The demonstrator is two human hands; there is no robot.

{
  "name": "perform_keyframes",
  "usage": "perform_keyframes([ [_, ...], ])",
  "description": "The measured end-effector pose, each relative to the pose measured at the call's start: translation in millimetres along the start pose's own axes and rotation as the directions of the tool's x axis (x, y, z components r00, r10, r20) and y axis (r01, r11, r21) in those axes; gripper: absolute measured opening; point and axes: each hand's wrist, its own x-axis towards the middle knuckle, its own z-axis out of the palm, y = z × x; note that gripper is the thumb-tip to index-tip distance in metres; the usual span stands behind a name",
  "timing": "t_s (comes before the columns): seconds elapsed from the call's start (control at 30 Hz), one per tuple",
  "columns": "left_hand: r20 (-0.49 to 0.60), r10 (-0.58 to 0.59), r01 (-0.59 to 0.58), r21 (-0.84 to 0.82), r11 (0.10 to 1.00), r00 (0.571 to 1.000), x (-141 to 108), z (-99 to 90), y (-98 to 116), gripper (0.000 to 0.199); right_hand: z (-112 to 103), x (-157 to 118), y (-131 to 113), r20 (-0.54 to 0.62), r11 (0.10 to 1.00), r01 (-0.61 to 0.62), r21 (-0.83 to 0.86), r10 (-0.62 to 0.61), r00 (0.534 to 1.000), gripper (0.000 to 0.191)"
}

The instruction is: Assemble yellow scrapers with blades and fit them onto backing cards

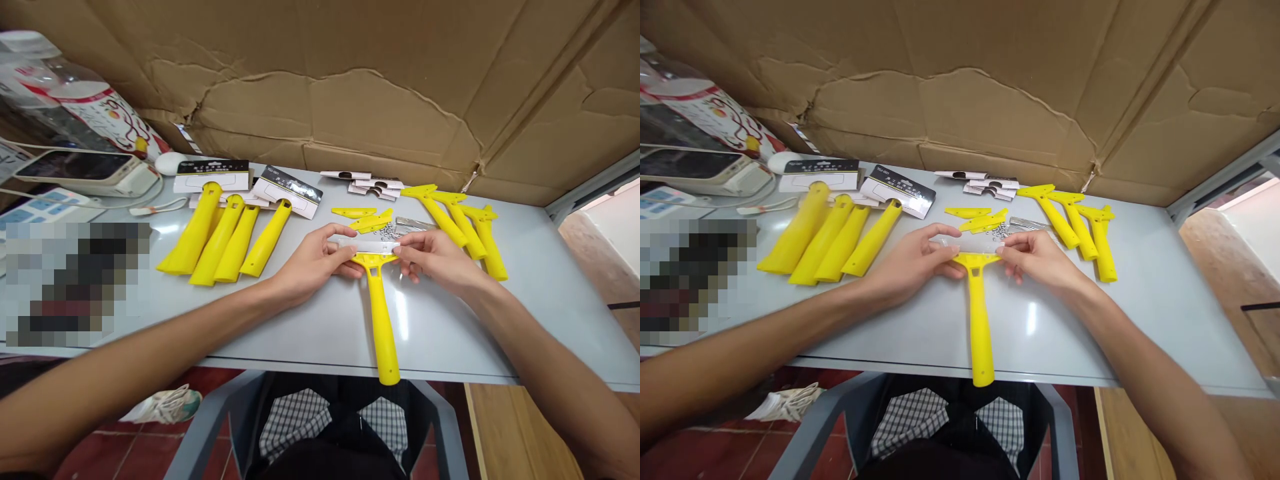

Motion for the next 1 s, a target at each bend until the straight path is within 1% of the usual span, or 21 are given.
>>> perform_keyframes([
  [0.2, 0.008, 0.011, -0.012, 0.012, 1.0, 1.0, -1, 0.5, 1, 0.03, 5, 0, 0, 0.051, 0.973, -0.111, 0.204, 0.103, 0.993, 0.032],
  [0.3, 0.02, 0.001, -0.001, 0.003, 1.0, 1.0, -1, -0.3, 1, 0.032, 6, -1, -1, 0.075, 0.964, -0.141, 0.226, 0.127, 0.989, 0.031],
  [0.37, 0.039, -0.015, 0.015, -0.015, 1.0, 0.999, 0, -1.0, 1, 0.035, 7, -1, -2, 0.068, 0.964, -0.141, 0.227, 0.128, 0.989, 0.029],
  [0.43, 0.052, -0.027, 0.03, -0.073, 0.997, 0.998, 3, -1.5, -1, 0.034, 9, -2, -2, 0.047, 0.961, -0.124, 0.249, 0.116, 0.992, 0.028],
  [0.53, 0.072, -0.016, 0.03, -0.198, 0.98, 0.997, 7, -2.0, -6, 0.024, 11, -2, -2, 0.017, 0.952, -0.087, 0.293, 0.086, 0.996, 0.027],
  [0.6, 0.075, -0.01, 0.028, -0.242, 0.97, 0.997, 9, -2.5, -8, 0.022, 12, -2, -1, 0.006, 0.952, -0.074, 0.297, 0.076, 0.997, 0.027],
  [0.67, 0.055, -0.027, 0.04, -0.245, 0.969, 0.998, 10, -3.1, -10, 0.024, 12, -2, 0, -0.002, 0.955, -0.068, 0.289, 0.072, 0.997, 0.027],
  [0.77, 0.019, -0.043, 0.046, -0.222, 0.974, 0.999, 10, -4.3, -12, 0.021, 13, -2, 0, -0.005, 0.958, -0.063, 0.279, 0.067, 0.998, 0.027],
  [0.87, 0.003, -0.027, 0.027, -0.197, 0.98, 1.0, 11, -5.1, -14, 0.017, 13, -3, -2, 0.012, 0.965, -0.067, 0.254, 0.066, 0.998, 0.03],
  [1.0, -0.004, -0.013, 0.013, -0.168, 0.986, 1.0, 11, -5.1, -16, 0.018, 10, -4, -3, 0.033, 0.984, -0.064, 0.164, 0.06, 0.998, 0.032],
])
